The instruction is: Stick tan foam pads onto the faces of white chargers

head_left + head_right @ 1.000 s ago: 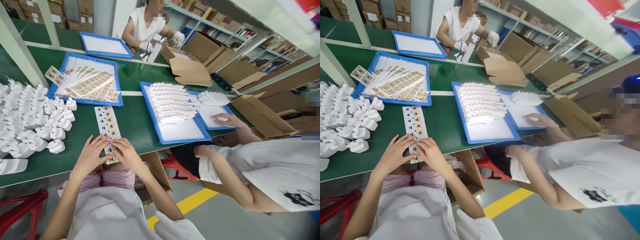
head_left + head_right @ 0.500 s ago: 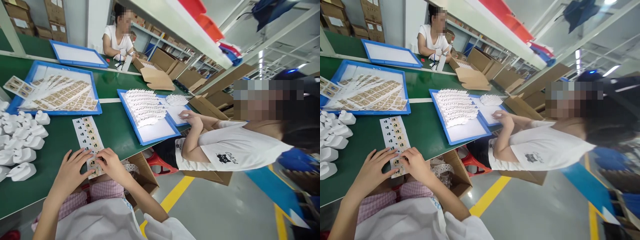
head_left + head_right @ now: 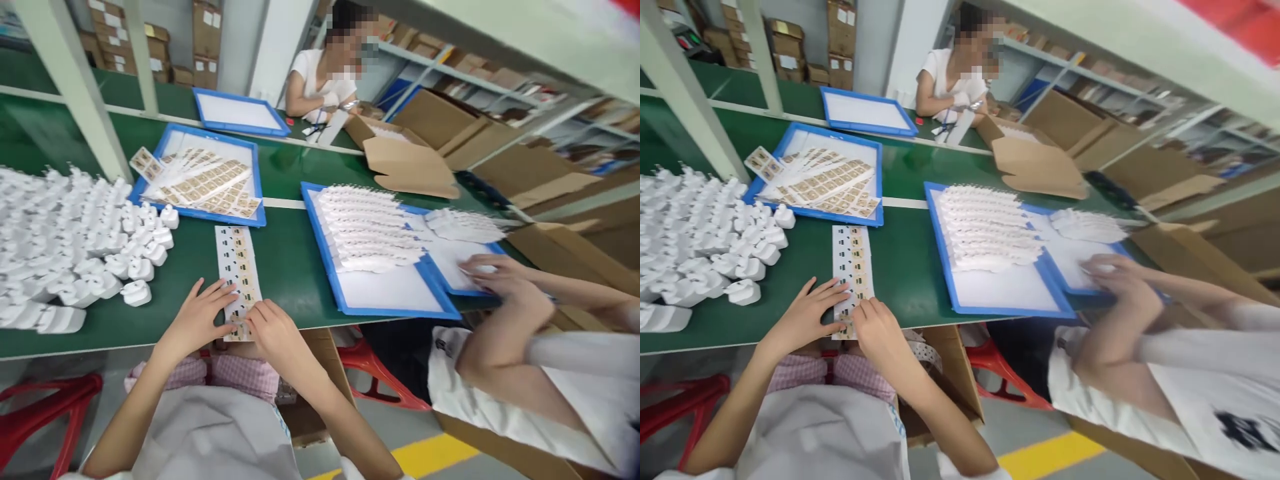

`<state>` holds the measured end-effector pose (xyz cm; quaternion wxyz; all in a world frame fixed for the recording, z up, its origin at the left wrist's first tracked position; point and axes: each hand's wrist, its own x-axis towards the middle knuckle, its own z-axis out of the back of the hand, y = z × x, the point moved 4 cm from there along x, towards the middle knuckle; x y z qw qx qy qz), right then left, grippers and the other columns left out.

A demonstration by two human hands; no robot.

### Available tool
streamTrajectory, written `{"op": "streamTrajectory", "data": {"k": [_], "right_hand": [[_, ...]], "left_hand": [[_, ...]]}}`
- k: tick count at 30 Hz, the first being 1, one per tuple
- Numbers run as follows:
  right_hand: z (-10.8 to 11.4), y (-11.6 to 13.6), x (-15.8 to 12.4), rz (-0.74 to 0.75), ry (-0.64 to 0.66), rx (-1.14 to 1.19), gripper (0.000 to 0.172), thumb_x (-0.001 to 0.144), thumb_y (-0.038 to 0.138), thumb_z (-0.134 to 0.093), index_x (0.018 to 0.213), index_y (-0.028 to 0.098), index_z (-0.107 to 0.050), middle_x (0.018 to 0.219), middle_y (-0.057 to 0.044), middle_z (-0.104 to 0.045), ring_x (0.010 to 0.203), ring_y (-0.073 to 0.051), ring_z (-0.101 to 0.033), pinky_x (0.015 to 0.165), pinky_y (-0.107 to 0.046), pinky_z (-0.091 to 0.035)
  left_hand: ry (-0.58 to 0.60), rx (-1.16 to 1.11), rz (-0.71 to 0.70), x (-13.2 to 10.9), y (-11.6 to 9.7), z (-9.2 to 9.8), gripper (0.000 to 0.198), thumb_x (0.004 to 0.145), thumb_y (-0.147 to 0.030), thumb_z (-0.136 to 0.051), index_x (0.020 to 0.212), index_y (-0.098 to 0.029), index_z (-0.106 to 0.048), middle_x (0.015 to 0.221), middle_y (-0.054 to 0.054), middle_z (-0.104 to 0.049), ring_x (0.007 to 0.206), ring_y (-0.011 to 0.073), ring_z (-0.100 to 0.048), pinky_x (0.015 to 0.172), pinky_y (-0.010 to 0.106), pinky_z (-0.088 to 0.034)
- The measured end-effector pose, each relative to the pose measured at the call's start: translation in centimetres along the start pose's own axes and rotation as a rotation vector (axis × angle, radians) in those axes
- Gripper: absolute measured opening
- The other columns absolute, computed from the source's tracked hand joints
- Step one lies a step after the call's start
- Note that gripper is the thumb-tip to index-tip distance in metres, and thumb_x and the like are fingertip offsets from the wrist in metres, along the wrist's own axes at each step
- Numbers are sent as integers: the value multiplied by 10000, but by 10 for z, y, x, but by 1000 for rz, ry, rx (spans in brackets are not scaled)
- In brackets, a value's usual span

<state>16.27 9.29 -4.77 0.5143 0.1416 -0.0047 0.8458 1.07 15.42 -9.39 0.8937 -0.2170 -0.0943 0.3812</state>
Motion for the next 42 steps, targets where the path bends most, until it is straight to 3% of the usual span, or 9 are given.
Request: {"op": "streamTrajectory", "data": {"k": [5,9,12,19,26,30,36,40,42], "right_hand": [[23,-16,-11,-123,-279,496,163,971,167,-584,827,199,-656,774,-34,-675,721,-175,-631,665,-298,-517],[-13,-26,-13,-515,-283,1212,228,851,396,-759,739,211,-687,743,-23,-699,701,-169,-666,649,-287,-535],[-48,-19,-11,-759,-203,1546,353,695,511,-864,683,203,-693,675,-25,-697,669,-179,-672,651,-305,-551],[-63,-20,-11,-832,-216,1738,334,663,471,-910,665,215,-695,654,-6,-669,725,-169,-676,764,-319,-574],[-64,-21,-14,-780,-237,1724,313,707,463,-881,682,225,-680,648,-2,-661,707,-177,-666,806,-377,-593],[-62,-21,-12,-797,-265,1730,362,654,495,-909,658,221,-673,627,8,-650,672,-167,-660,847,-405,-598],[-58,-25,-9,-741,-330,1769,347,686,471,-892,658,218,-656,591,16,-630,592,-147,-612,768,-402,-601],[-40,-18,-7,-688,-391,1806,338,725,457,-865,657,219,-635,602,13,-622,570,-143,-594,694,-381,-594],[-23,-6,-6,-645,-382,1849,318,771,428,-835,659,215,-626,614,12,-611,582,-139,-598,636,-332,-573]], "left_hand": [[-51,99,-5,-11,-14,19,624,920,-461,-686,1470,-217,-523,1634,114,-433,1542,343,-361,1240,614,-327],[-226,439,88,-47,-9,51,449,956,-203,-603,1405,-191,-589,1552,133,-534,1470,396,-443,1187,633,-388],[-195,702,172,-74,9,69,426,905,-14,-495,1278,-111,-678,1453,180,-608,1410,397,-509,1177,602,-408],[-84,877,147,-101,33,87,482,907,47,-392,1272,-99,-671,1344,198,-660,1225,337,-636,1092,538,-481],[-173,878,287,-110,34,81,450,915,35,-375,1259,-85,-639,1210,229,-676,1095,334,-660,964,487,-521],[-253,787,285,-115,34,75,385,943,-33,-433,1286,-99,-593,1299,229,-629,1116,330,-636,930,449,-527],[-297,513,462,-123,42,67,352,1018,-223,-408,1304,-68,-542,1229,237,-628,1048,355,-640,855,484,-529],[-358,-71,289,-116,21,47,402,1057,-314,-369,1421,-161,-439,1268,171,-568,1126,276,-595,965,438,-503],[-424,-424,185,-106,3,38,459,1060,-425,-362,1463,-208,-397,1215,128,-546,1049,233,-586,910,382,-510]]}}
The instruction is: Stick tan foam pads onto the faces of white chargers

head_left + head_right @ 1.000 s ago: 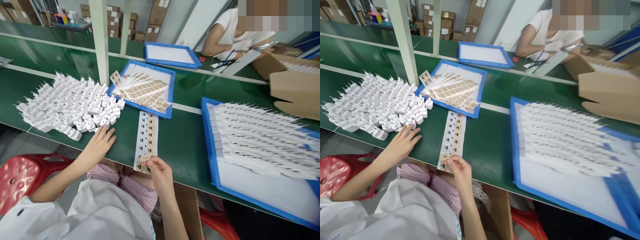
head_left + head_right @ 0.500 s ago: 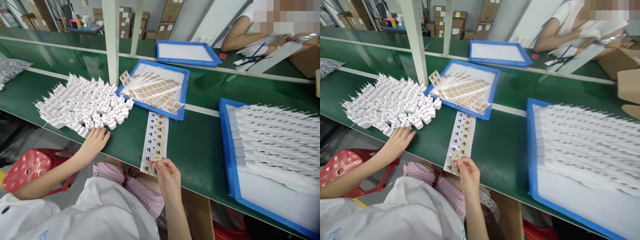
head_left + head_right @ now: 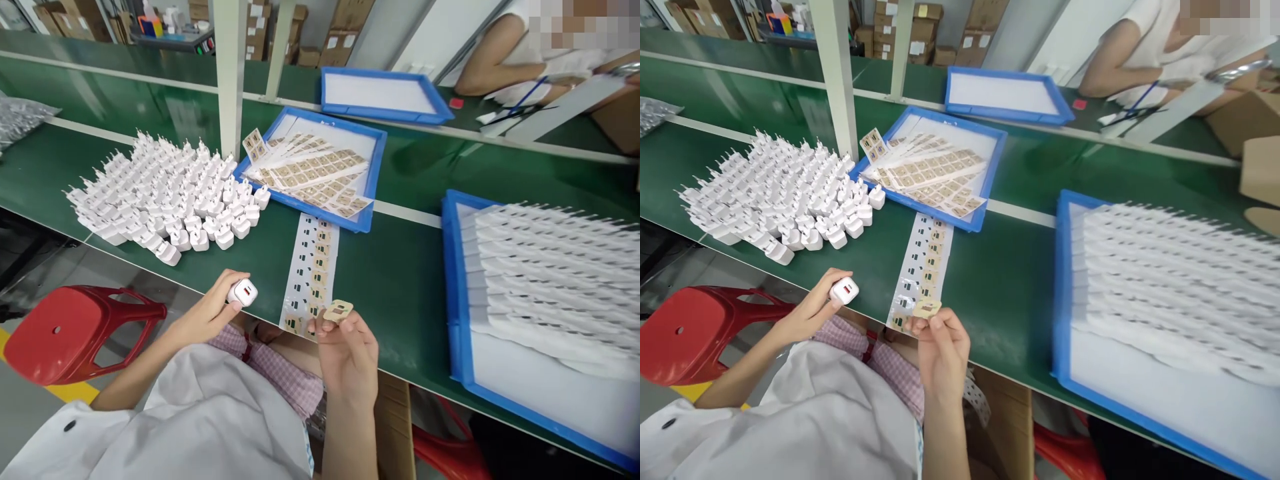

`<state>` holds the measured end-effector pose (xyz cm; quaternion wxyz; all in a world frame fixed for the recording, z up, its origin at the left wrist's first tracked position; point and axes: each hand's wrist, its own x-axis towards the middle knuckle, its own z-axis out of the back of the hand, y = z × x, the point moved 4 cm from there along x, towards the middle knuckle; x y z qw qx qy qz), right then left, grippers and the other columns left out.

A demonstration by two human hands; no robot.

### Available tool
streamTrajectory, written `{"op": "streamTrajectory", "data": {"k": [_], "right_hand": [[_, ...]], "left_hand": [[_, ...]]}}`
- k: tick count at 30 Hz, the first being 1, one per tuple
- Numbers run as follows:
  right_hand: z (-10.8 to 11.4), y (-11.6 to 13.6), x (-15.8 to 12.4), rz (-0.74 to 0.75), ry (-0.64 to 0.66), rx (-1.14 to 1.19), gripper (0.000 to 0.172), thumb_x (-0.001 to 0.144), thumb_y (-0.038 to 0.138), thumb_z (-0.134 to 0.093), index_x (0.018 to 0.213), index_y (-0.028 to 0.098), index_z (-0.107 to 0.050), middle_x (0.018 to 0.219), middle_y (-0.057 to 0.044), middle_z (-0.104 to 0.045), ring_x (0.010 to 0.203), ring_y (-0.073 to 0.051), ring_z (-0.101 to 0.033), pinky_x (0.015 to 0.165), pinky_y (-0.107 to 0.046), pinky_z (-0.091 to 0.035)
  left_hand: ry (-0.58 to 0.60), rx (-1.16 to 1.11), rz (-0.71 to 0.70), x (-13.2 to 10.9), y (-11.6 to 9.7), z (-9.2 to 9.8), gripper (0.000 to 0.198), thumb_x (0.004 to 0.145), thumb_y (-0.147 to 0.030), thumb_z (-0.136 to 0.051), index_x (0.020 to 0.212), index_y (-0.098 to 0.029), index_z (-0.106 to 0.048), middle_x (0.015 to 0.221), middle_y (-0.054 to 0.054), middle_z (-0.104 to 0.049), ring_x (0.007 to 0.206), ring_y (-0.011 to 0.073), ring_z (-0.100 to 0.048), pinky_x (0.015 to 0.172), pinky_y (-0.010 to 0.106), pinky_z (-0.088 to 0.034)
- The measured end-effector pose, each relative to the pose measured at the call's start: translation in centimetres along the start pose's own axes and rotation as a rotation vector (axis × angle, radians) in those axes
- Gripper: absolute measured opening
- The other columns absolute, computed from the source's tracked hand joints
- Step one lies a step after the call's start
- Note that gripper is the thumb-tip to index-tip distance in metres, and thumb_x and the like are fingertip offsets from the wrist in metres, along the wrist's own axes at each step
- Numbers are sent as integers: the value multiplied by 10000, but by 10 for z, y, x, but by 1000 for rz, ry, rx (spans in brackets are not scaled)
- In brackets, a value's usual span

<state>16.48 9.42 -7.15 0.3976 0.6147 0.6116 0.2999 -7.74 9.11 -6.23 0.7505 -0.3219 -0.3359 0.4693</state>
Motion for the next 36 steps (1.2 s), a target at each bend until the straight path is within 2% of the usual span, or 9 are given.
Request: {"op": "streamTrajectory", "data": {"k": [4,7,11,15,19,22,26,29,36], "right_hand": [[-38,25,-28,42,129,31,273,851,352,-762,674,211,-608,608,25,-557,531,-111,-542,527,-260,-513],[-55,39,-44,114,153,-5,264,890,351,-703,698,224,-574,595,34,-509,493,-114,-489,471,-252,-467],[-58,41,-54,164,90,-49,300,920,369,-649,693,229,-512,585,45,-459,463,-99,-413,450,-232,-393],[-59,31,-56,204,-26,-47,308,924,384,-646,702,232,-495,585,45,-449,492,-102,-425,467,-222,-371],[-61,28,-54,313,-146,-46,319,943,379,-608,699,242,-454,564,59,-382,467,-106,-404,443,-217,-365],[-62,31,-51,381,-138,-89,345,946,365,-598,688,243,-403,547,69,-340,429,-100,-350,412,-214,-316],[-58,34,-49,450,-212,-125,342,940,361,-576,697,245,-365,564,69,-287,445,-105,-294,450,-236,-338],[-54,33,-47,465,-280,-81,305,943,335,-518,709,243,-347,600,62,-242,473,-110,-282,478,-243,-352],[-52,42,-49,362,-144,-129,361,942,369,-552,686,238,-332,571,71,-246,460,-102,-250,459,-240,-297]], "left_hand": [[-43,-605,-221,11,-38,-33,684,908,-673,-567,1420,-249,-406,1113,74,-526,900,193,-560,740,294,-490],[-46,-820,-313,22,-60,-46,639,861,-555,-716,1356,-283,-416,1107,51,-530,859,158,-573,731,270,-503],[-76,-828,-289,28,-70,-55,493,899,-478,-699,1283,-287,-455,1094,50,-543,931,177,-597,831,329,-538],[-241,-821,-290,24,-71,-69,514,867,-566,-688,1233,-291,-455,1112,63,-532,1019,212,-588,827,351,-551],[-194,-1032,-207,21,-78,-85,481,973,-628,-495,1296,-279,-419,1296,115,-581,770,126,-615,631,268,-524],[-132,-1144,-107,21,-81,-88,451,1032,-538,-441,1364,-233,-432,1208,113,-672,603,85,-587,572,251,-508],[-136,-1108,-137,18,-84,-87,389,940,-413,-685,1264,-234,-564,1173,90,-705,931,180,-699,830,326,-561],[-125,-1041,-164,15,-84,-91,391,927,-364,-709,1258,-258,-531,1295,115,-657,1214,246,-629,1016,448,-510],[-89,-827,-295,18,-75,-78,377,977,-385,-609,1288,-233,-460,1129,77,-602,1061,208,-612,893,370,-522]]}}
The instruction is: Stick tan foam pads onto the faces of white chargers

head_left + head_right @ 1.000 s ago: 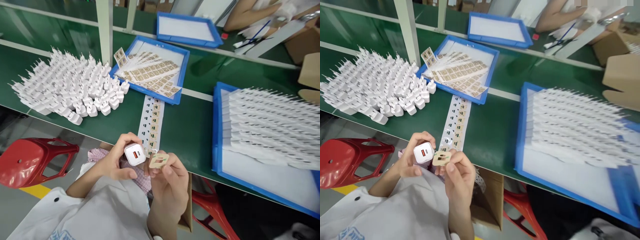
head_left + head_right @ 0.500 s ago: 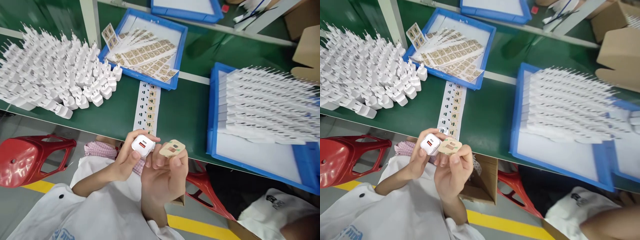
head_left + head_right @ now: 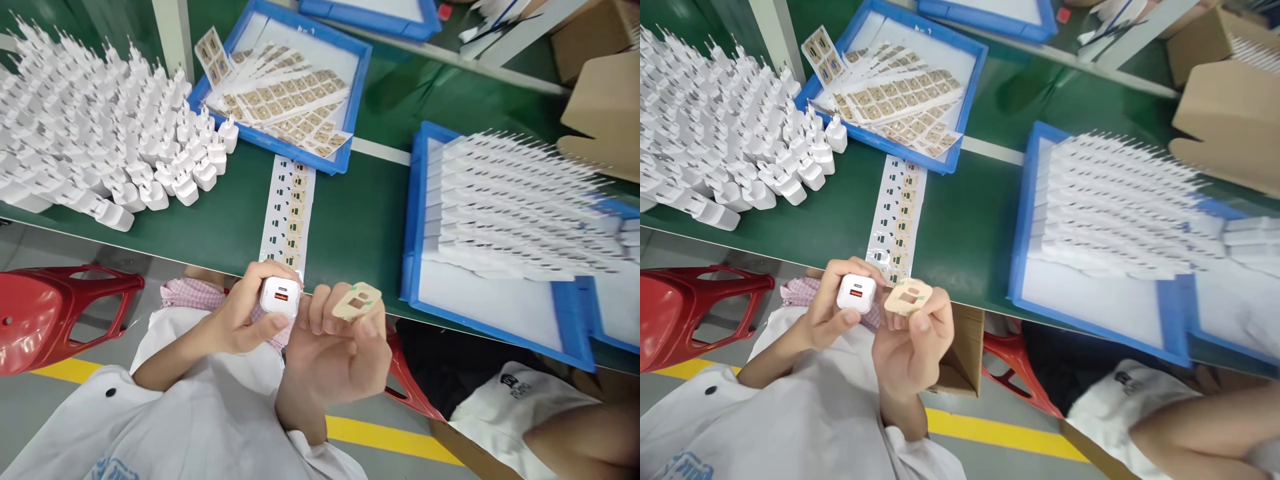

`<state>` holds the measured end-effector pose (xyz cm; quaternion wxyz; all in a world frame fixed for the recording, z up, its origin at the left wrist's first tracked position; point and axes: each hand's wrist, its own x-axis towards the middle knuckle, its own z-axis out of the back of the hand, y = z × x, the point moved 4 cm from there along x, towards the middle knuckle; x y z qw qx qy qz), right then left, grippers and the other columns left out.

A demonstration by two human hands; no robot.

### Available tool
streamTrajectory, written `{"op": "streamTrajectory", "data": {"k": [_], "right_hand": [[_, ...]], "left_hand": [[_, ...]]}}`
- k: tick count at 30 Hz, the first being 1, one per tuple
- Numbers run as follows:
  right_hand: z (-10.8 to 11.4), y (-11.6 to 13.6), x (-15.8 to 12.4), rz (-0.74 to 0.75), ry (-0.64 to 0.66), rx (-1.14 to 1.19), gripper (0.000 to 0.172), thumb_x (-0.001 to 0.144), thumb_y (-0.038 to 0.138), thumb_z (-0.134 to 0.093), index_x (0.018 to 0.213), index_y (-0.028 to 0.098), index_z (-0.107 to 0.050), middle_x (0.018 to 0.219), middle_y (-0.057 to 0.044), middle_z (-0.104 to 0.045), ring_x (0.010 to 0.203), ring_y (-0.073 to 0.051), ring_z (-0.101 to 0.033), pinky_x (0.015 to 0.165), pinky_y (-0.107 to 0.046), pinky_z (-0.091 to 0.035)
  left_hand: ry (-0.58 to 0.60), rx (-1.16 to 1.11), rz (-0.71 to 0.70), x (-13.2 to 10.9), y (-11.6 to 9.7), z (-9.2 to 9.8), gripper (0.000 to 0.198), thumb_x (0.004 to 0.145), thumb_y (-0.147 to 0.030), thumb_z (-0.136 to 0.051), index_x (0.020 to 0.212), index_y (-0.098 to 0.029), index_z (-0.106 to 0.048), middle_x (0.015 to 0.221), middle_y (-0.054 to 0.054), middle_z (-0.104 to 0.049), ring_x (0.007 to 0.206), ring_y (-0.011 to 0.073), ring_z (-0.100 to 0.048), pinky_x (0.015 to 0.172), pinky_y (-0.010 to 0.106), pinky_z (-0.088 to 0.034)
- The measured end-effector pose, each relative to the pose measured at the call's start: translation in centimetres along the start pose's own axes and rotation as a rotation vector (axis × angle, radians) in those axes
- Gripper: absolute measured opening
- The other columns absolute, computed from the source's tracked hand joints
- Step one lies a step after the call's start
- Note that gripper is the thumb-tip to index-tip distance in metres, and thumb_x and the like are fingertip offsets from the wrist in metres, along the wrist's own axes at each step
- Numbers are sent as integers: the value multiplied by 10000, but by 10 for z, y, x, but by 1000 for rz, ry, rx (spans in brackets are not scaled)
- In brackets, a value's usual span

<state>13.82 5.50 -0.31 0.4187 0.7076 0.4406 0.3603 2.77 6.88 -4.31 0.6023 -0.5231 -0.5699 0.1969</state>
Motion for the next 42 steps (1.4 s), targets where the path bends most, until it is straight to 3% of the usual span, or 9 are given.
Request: {"op": "streamTrajectory", "data": {"k": [4,9,15,42], "right_hand": [[1,3,-6,-57,100,-46,359,910,360,-622,661,234,-397,545,63,-314,475,-108,-309,459,-239,-271],[-2,3,-13,-31,129,-82,277,920,336,-621,705,238,-476,580,47,-411,540,-132,-414,534,-266,-361],[-1,2,-16,-5,165,-84,202,929,274,-623,749,240,-539,622,39,-503,564,-134,-452,599,-301,-406],[-9,-6,-11,4,190,-76,181,929,239,-614,767,229,-534,632,41,-459,572,-120,-425,580,-276,-388]], "left_hand": [[23,126,-130,9,-8,10,408,956,-422,-590,1281,-224,-444,1036,58,-559,973,211,-575,780,343,-521],[59,218,-226,22,-18,6,390,966,-426,-530,1269,-188,-471,1019,64,-538,948,210,-566,779,351,-538],[72,341,-219,28,-24,5,345,985,-436,-463,1242,-206,-480,1021,60,-572,918,205,-599,726,339,-537],[20,405,-228,30,-29,15,329,966,-422,-492,1188,-181,-516,1003,66,-594,899,196,-614,734,337,-560]]}}
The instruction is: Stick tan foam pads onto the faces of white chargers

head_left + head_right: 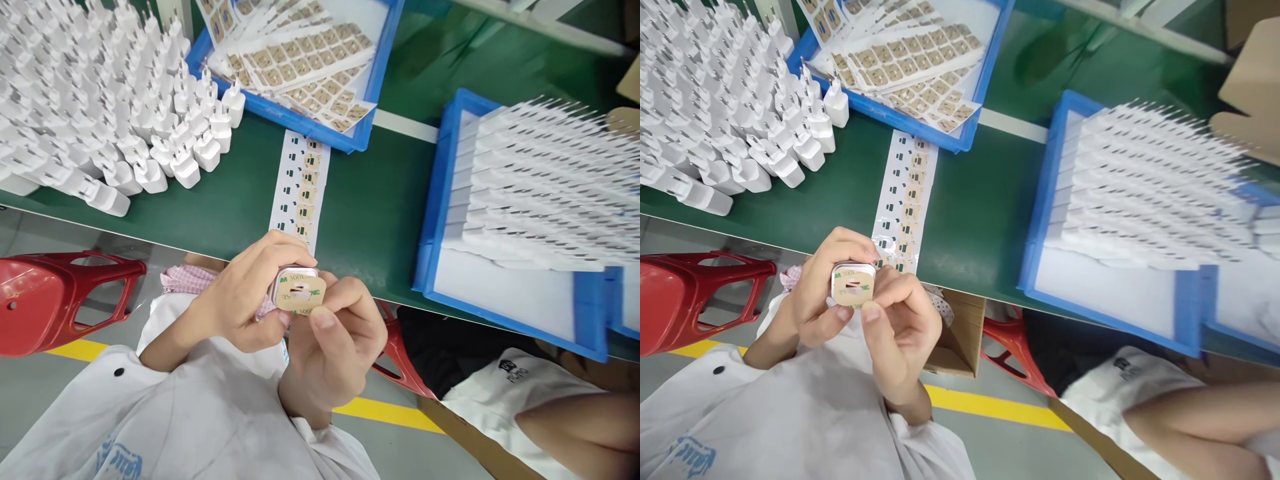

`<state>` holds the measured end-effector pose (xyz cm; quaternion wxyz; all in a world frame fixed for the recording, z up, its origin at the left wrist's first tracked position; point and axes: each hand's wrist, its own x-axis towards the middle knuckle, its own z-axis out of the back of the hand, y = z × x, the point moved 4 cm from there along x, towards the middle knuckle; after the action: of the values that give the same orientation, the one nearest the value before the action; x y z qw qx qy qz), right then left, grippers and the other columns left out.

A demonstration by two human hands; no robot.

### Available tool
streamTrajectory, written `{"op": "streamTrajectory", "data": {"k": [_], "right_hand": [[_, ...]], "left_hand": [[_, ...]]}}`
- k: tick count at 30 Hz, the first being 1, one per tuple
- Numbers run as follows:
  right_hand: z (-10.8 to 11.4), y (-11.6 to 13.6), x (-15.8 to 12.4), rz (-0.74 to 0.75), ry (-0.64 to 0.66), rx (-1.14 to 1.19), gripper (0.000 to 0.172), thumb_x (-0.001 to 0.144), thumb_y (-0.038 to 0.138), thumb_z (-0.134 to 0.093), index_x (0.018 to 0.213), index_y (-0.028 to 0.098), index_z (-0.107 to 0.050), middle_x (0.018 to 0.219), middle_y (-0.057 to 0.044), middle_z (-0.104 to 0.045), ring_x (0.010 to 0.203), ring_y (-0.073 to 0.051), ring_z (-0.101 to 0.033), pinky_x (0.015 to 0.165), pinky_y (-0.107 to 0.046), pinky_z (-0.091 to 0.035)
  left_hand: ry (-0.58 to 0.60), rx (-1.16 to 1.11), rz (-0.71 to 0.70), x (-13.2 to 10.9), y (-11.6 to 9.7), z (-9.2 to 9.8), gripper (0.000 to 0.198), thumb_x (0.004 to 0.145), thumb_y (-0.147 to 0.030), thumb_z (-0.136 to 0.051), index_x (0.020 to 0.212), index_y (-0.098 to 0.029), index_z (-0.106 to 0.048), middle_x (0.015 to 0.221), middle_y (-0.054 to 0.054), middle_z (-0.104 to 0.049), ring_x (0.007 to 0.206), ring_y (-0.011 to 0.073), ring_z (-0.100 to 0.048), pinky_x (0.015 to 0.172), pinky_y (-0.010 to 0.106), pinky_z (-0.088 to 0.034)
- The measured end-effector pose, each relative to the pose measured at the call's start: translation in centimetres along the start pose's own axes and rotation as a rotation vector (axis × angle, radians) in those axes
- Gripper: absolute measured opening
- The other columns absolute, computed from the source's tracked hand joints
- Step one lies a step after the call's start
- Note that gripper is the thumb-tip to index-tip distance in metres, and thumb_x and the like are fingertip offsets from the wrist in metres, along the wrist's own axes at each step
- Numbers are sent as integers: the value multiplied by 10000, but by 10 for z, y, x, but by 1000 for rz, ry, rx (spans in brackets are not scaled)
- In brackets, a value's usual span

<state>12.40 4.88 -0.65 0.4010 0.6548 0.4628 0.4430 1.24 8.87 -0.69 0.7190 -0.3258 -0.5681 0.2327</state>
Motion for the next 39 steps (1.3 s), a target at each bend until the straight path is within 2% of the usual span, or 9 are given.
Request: {"op": "streamTrajectory", "data": {"k": [15,21,28,31,34,36,39], "right_hand": [[2,0,0,9,-14,-35,188,931,226,-603,767,231,-511,632,47,-457,560,-115,-435,564,-273,-380],[2,-1,1,30,-23,-53,184,922,212,-602,763,230,-511,622,51,-458,554,-111,-422,563,-273,-378],[1,-3,1,80,-33,-167,198,924,199,-576,751,229,-485,610,59,-444,540,-106,-426,570,-278,-373],[4,0,0,152,-36,-306,185,935,185,-560,771,230,-487,624,58,-455,548,-106,-410,575,-284,-361],[12,8,3,231,-43,-627,217,928,209,-603,747,228,-486,635,49,-435,582,-117,-386,575,-294,-327],[18,10,8,203,-40,-809,295,911,299,-671,719,228,-459,640,51,-405,595,-119,-365,568,-296,-303],[21,5,13,50,72,-843,403,844,467,-749,745,236,-435,646,71,-386,569,-105,-338,534,-277,-280]], "left_hand": [[28,2,-4,1,1,-2,356,985,-462,-451,1197,-183,-513,1004,66,-592,920,206,-615,749,361,-568],[-17,-16,28,-1,2,-5,345,1034,-449,-372,1175,-179,-534,1014,70,-593,925,194,-619,764,349,-563],[-82,-43,80,-3,6,-8,298,1041,-448,-388,1115,-200,-535,973,56,-599,859,181,-600,712,330,-535],[-79,-47,74,-4,6,-8,299,1043,-441,-396,1122,-187,-534,976,59,-587,871,181,-595,739,335,-532],[-84,-45,94,-8,9,-8,257,1035,-411,-419,1129,-202,-537,984,55,-591,891,191,-592,765,348,-524],[-80,-81,153,-11,14,-9,269,1034,-437,-415,1123,-216,-541,988,51,-593,901,198,-591,781,355,-520],[-59,-168,238,-16,22,-13,460,1019,-624,-326,1094,-227,-546,995,54,-591,890,208,-584,799,374,-523]]}}
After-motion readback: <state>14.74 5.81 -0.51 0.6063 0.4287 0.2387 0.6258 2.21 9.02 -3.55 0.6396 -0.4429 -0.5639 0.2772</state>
